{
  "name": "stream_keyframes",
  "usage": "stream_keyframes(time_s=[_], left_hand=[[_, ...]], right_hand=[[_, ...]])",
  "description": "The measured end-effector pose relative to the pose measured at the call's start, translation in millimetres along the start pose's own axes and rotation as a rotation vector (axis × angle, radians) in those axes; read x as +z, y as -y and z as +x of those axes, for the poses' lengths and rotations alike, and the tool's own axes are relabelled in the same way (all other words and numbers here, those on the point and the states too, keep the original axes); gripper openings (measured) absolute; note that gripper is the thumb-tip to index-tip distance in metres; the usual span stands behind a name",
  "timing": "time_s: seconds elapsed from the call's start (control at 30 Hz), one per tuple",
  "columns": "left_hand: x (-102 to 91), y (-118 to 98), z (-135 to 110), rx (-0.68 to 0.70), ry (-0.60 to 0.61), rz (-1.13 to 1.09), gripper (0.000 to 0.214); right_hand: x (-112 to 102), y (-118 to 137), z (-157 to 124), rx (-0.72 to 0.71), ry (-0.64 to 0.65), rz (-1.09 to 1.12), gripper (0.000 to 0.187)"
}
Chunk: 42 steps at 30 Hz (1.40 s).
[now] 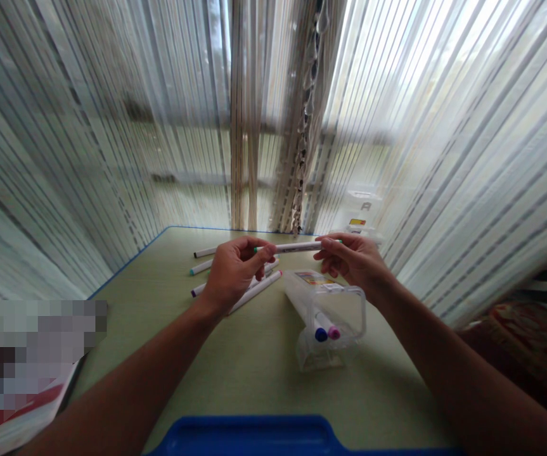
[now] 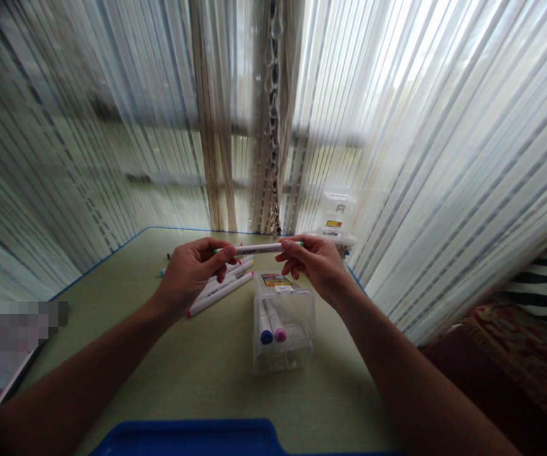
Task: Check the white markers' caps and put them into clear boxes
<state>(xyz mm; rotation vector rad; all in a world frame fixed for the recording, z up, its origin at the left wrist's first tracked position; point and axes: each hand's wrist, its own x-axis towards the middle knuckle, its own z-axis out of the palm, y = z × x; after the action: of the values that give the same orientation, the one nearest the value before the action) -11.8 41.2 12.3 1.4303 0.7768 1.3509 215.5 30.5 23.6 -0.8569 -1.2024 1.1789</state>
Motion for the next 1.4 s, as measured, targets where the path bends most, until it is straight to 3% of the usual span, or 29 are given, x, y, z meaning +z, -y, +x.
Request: stream_keyframes(time_s=[0.33,0.97,1.4], left_hand=[[2.6,0.4,-1.7,-0.043,0.008,0.096,0.037],[3.1,-3.1,1.0,-0.078,-0.026,-0.098,0.026],[1.6,-0.8,1.9,-0.084,-0.031,-0.153,0.028]], right_hand=[[0.5,-4.2,-0.6,-0.014,-0.037,-0.118,0.033],[1.1,4.7,-1.4,0.081,-0.026,0.04,0.034],[-0.5,5.3,-2.2,0.096,-0.022,0.052,0.024]])
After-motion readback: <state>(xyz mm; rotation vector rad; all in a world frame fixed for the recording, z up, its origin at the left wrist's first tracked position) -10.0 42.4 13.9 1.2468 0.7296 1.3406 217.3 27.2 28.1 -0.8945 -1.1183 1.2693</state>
